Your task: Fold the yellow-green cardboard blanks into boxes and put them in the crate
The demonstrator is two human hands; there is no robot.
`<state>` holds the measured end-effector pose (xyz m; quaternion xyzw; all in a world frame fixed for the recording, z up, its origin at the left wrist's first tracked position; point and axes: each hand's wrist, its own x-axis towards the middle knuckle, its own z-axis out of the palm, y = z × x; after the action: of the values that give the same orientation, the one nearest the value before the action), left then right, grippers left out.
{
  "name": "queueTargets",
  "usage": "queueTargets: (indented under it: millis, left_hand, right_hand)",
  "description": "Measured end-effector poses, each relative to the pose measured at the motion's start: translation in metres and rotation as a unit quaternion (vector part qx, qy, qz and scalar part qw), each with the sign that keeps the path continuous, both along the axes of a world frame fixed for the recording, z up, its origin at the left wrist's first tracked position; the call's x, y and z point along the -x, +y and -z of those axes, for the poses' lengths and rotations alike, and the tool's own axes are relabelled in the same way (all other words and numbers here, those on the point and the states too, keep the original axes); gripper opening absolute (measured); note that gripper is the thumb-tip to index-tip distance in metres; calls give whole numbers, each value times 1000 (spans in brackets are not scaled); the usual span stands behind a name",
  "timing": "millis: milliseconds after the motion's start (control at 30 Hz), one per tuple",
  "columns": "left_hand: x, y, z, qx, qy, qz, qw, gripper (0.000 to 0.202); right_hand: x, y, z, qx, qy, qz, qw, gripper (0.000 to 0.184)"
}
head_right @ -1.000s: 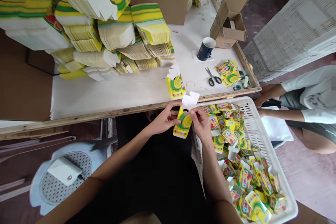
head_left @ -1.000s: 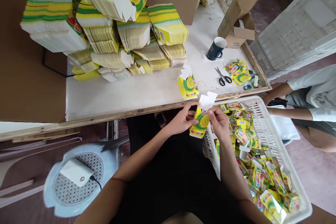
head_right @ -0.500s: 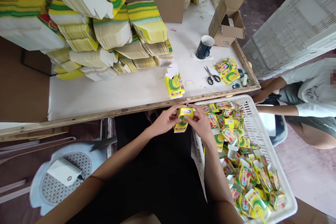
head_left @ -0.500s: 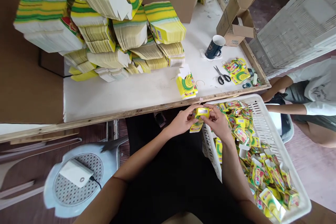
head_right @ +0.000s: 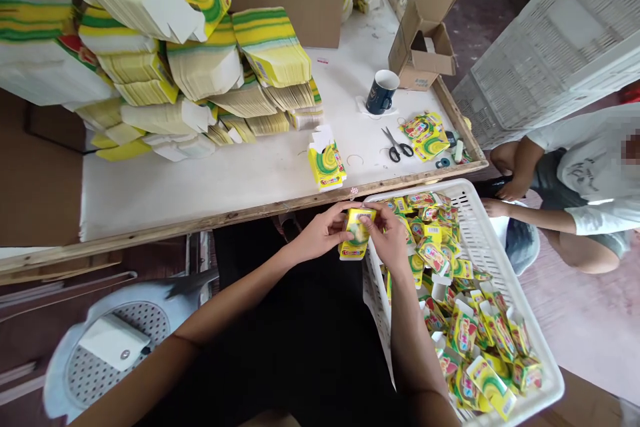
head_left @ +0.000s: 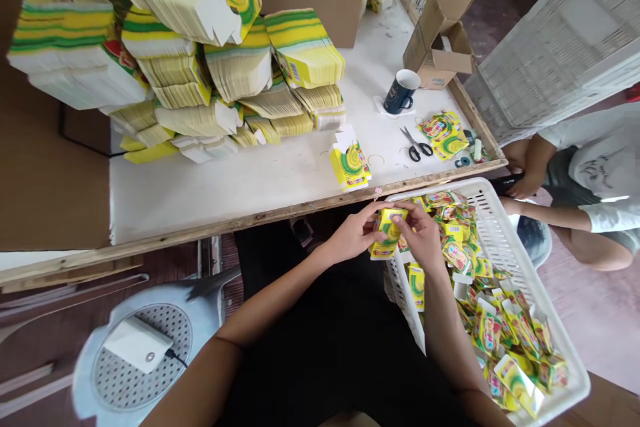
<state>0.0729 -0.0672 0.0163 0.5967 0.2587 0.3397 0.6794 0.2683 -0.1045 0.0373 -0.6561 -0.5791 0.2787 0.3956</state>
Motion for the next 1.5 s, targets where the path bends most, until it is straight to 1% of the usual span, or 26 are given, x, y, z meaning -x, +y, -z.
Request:
queueTargets:
  millis: [67, 100, 133, 167, 200, 233, 300, 367, 433, 533, 633, 700, 767, 833, 900, 967, 1033, 1067, 1100, 1167, 1200, 1233, 1300, 1367, 1433, 1500]
  left_hand:
    - [-3, 11, 0, -131, 60, -47, 989, 64]
    - [-3, 19, 1, -194, 106, -85, 972, 65]
    - [-2, 28, 3, -242, 157, -125, 949, 66]
    - [-1, 37, 7, -274, 210, -156, 926, 68]
    - [0, 47, 12, -293, 262, -172, 904, 69]
    - [1, 55, 17, -305, 304, -176, 885, 69]
    - [4, 67, 28, -324, 352, -169, 862, 58]
    - [6, 73, 38, -342, 357, -173, 852, 43]
    - [9, 73, 43, -358, 334, -194, 850, 33]
    - [13, 64, 42, -396, 268, -244, 844, 28]
    - [14, 45, 31, -473, 168, -290, 815, 28]
    - [11, 28, 25, -520, 106, -265, 805, 29]
    - [6, 11, 20, -535, 70, -221, 812, 29]
    - [3, -1, 18, -511, 41, -194, 836, 27]
    - [3, -7, 15, -445, 13, -202, 872, 28]
    - [4, -7, 11, -323, -14, -238, 916, 35]
    - [5, -3, 7, -161, -50, -256, 952, 46]
    - [6, 0, 5, -77, -70, -240, 965, 53]
    - [7, 3, 3, -1, -90, -207, 974, 60]
    - [9, 6, 1, 119, -122, -119, 978, 72]
    - [9, 7, 1, 161, -134, -77, 975, 76]
    - [11, 7, 0, 191, -150, -40, 969, 78]
    - [14, 6, 0, 219, -182, 8, 959, 80]
    - [16, 4, -1, 224, -199, 20, 954, 77]
    - [18, 4, -1, 220, -202, 5, 954, 72]
    - [19, 4, -1, 212, -199, -12, 957, 69]
  right_hand:
    - [-22, -5, -1, -51, -51, 126, 989, 33]
    - [-34, -8, -2, -82, -101, 205, 970, 35]
    - [-45, -11, -3, -104, -156, 265, 946, 37]
    - [-53, -13, -3, -117, -201, 301, 925, 38]
    - [-58, -15, -3, -120, -230, 312, 914, 38]
    - [-59, -16, -1, -113, -236, 299, 918, 37]
    - [-49, -15, 4, -79, -184, 238, 950, 35]
    - [-27, -10, 13, -30, -96, 164, 981, 34]
    - [-2, -3, 22, 7, -23, 125, 992, 34]
    - [25, 9, 30, 35, 78, 111, 990, 41]
    - [36, 19, 30, 54, 196, 102, 974, 50]
    - [37, 23, 28, 56, 280, 108, 952, 49]
    - [34, 24, 27, 49, 333, 122, 934, 45]
    - [31, 22, 28, 38, 338, 133, 931, 42]
    - [30, 17, 29, 30, 321, 141, 936, 41]
    - [32, 11, 30, 24, 313, 142, 939, 42]
    - [36, 6, 29, 22, 316, 128, 940, 40]
    - [38, 4, 28, 25, 317, 117, 941, 38]
    - [41, 2, 26, 30, 316, 103, 943, 36]
    - [47, 0, 23, 47, 315, 70, 945, 33]
    - [49, -1, 21, 53, 318, 56, 945, 32]
    - [51, -1, 20, 57, 325, 46, 943, 30]
    - [54, 0, 20, 62, 347, 41, 935, 28]
    - [54, 0, 20, 63, 372, 52, 925, 28]
    - [54, 0, 20, 69, 385, 55, 918, 29]
    - [52, -1, 20, 72, 379, 51, 921, 30]
